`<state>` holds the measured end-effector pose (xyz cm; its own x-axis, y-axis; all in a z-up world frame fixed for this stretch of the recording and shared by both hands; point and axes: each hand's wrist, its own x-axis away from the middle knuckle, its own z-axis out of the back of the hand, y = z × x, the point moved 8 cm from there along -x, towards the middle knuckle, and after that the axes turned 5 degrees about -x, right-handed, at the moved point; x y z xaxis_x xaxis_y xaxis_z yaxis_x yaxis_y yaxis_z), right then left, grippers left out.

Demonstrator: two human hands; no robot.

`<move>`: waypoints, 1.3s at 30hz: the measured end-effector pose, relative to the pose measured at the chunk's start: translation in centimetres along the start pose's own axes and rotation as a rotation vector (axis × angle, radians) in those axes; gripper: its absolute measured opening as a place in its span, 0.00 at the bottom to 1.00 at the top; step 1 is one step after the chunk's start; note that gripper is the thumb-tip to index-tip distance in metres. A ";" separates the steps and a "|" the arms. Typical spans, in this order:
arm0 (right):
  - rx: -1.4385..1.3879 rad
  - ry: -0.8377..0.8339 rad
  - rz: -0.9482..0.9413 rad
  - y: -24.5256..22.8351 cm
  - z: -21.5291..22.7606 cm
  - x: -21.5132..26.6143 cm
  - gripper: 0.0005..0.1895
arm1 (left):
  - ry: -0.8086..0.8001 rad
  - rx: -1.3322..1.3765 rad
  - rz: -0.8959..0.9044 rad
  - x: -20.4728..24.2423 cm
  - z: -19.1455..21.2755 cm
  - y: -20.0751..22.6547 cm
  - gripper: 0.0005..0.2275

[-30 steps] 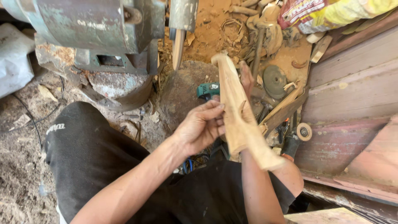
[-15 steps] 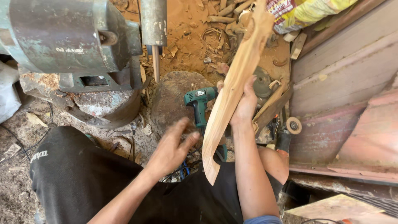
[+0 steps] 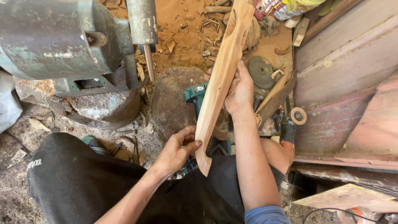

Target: The person uses a bench grinder to smooth and shape a long, narrow wooden piece with a central cutout. They hold the wood with both hands, repeatedly pressing its edges and surfaces against the spinning grinding wheel, rotating and repositioning the piece to work different areas.

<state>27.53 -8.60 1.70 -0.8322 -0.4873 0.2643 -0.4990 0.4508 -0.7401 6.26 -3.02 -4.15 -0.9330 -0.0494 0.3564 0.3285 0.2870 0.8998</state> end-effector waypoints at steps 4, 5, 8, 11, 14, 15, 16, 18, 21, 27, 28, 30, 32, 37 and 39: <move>0.037 0.003 -0.012 0.5 0.5 -0.2 0.28 | 0.010 -0.024 -0.026 -0.3 0.2 -0.5 0.18; 0.037 -0.006 -0.014 0.6 0.5 -0.3 0.27 | 0.008 -0.024 -0.034 -0.3 0.2 -0.5 0.18; 0.070 -0.053 -0.002 0.8 0.2 -0.1 0.22 | 0.024 -0.024 -0.016 -0.3 0.7 -0.4 0.18; 0.147 -0.121 0.016 0.8 -0.7 0.4 0.19 | 0.032 -0.061 0.000 -0.2 1.0 0.1 0.18; 0.185 -0.158 -0.038 1.4 -1.4 1.3 0.24 | 0.057 -0.057 0.021 -0.1 1.5 0.7 0.18; 0.193 -0.180 -0.069 1.8 -1.7 1.7 0.26 | 0.062 -0.030 0.029 -0.1 1.5 0.9 0.18; 0.202 -0.202 -0.100 2.1 -2.0 2.1 0.27 | 0.067 -0.003 0.036 -0.2 1.6 1.2 0.18; 0.226 -0.235 -0.101 2.4 -2.7 2.6 0.29 | 0.076 0.026 0.045 -0.1 1.8 1.6 0.18; 0.229 -0.266 -0.095 2.5 -3.3 3.0 0.31 | 0.080 0.037 0.040 -0.1 1.8 1.9 0.17; 0.228 -0.268 -0.072 2.3 -3.4 3.1 0.32 | 0.073 0.071 0.007 -0.4 1.6 1.9 0.17; 0.227 -0.266 -0.071 2.3 -3.3 3.1 0.33 | 0.074 0.078 0.008 -0.5 1.6 1.8 0.17; 0.216 -0.284 -0.068 2.3 -3.3 3.0 0.32 | 0.071 0.094 0.006 -0.5 1.5 1.7 0.16; 0.186 -0.293 -0.070 2.5 -3.2 3.0 0.31 | 0.059 0.113 -0.001 -0.7 1.4 1.7 0.16; 0.108 -0.331 -0.056 2.5 -3.6 2.9 0.26 | 0.064 0.091 0.002 -0.6 1.4 1.7 0.15; 0.121 -0.310 -0.062 2.6 -3.7 2.8 0.25 | 0.054 0.114 0.001 -0.5 1.3 1.7 0.15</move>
<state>23.01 -6.03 2.75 -0.6789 -0.7235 0.1247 -0.4987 0.3299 -0.8015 7.15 -1.26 -3.10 -0.9226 -0.0995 0.3726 0.3074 0.3941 0.8662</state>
